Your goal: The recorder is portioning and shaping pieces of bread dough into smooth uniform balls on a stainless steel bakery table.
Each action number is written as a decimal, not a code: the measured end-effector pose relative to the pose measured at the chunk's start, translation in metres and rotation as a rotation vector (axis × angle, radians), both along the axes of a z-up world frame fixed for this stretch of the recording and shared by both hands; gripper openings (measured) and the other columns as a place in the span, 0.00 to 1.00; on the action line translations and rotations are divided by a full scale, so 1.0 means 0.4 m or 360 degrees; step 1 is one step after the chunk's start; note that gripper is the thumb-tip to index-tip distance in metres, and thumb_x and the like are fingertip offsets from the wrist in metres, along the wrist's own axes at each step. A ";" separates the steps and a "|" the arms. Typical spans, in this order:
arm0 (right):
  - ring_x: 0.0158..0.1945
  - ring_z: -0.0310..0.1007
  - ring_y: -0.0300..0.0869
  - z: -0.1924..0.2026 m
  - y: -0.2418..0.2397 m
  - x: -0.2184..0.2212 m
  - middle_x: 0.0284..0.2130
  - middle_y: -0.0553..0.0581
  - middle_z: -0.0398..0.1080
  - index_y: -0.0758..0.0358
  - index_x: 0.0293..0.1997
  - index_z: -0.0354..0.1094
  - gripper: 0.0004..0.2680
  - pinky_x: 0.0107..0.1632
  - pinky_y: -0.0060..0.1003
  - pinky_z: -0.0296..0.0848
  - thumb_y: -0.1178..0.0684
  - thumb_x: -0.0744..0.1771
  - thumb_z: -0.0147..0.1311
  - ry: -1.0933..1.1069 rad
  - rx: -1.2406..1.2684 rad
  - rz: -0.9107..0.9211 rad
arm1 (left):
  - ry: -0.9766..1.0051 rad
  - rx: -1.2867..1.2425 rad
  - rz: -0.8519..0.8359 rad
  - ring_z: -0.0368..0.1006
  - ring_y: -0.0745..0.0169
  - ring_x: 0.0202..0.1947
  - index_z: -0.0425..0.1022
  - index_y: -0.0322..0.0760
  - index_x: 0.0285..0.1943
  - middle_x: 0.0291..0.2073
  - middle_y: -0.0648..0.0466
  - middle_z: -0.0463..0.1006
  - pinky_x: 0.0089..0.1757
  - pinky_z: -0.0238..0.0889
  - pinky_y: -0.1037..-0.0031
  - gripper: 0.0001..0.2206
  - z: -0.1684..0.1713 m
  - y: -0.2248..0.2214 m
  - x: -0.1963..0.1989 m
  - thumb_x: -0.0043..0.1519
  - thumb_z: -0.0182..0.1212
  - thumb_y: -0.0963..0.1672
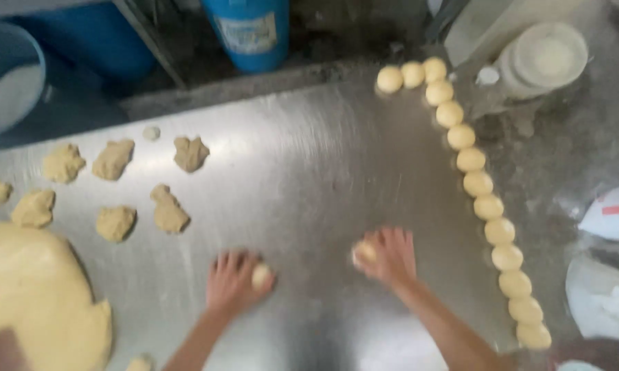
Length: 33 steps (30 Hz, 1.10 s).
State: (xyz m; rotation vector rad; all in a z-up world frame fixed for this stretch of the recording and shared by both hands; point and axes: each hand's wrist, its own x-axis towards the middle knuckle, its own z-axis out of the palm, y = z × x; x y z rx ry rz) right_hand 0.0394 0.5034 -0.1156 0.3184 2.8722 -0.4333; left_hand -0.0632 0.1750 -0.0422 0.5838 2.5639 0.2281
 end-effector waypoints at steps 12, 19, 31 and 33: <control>0.58 0.62 0.50 0.011 0.005 0.004 0.54 0.58 0.67 0.52 0.53 0.73 0.17 0.60 0.52 0.58 0.36 0.65 0.54 0.0074 0.0047 0.0027 | 0.0080 0.0116 -0.0104 0.62 0.45 0.60 0.75 0.47 0.61 0.60 0.48 0.69 0.59 0.52 0.51 0.23 -0.082 -0.007 0.032 0.58 0.62 0.54; 0.58 0.65 0.52 -0.068 -0.168 0.048 0.51 0.58 0.71 0.60 0.47 0.73 0.14 0.59 0.52 0.62 0.41 0.65 0.53 0.0864 -0.0225 0.0065 | 0.0705 0.0707 -0.0116 0.64 0.41 0.62 0.75 0.38 0.60 0.58 0.45 0.72 0.58 0.56 0.49 0.20 -0.181 0.101 0.190 0.60 0.59 0.49; 0.53 0.67 0.49 -0.056 -0.161 0.088 0.46 0.56 0.72 0.57 0.42 0.72 0.10 0.55 0.51 0.65 0.44 0.65 0.58 0.0892 -0.0010 0.0213 | 0.0777 0.0921 0.0015 0.66 0.42 0.61 0.77 0.37 0.60 0.58 0.45 0.74 0.59 0.58 0.52 0.18 -0.220 0.072 0.179 0.62 0.58 0.45; 0.53 0.68 0.49 -0.071 -0.055 0.112 0.46 0.57 0.72 0.55 0.41 0.72 0.09 0.53 0.51 0.65 0.43 0.64 0.58 0.0944 -0.0016 0.0450 | 0.0845 0.0478 -0.0615 0.68 0.44 0.57 0.79 0.42 0.56 0.56 0.49 0.76 0.54 0.58 0.53 0.18 -0.256 -0.034 0.191 0.56 0.61 0.47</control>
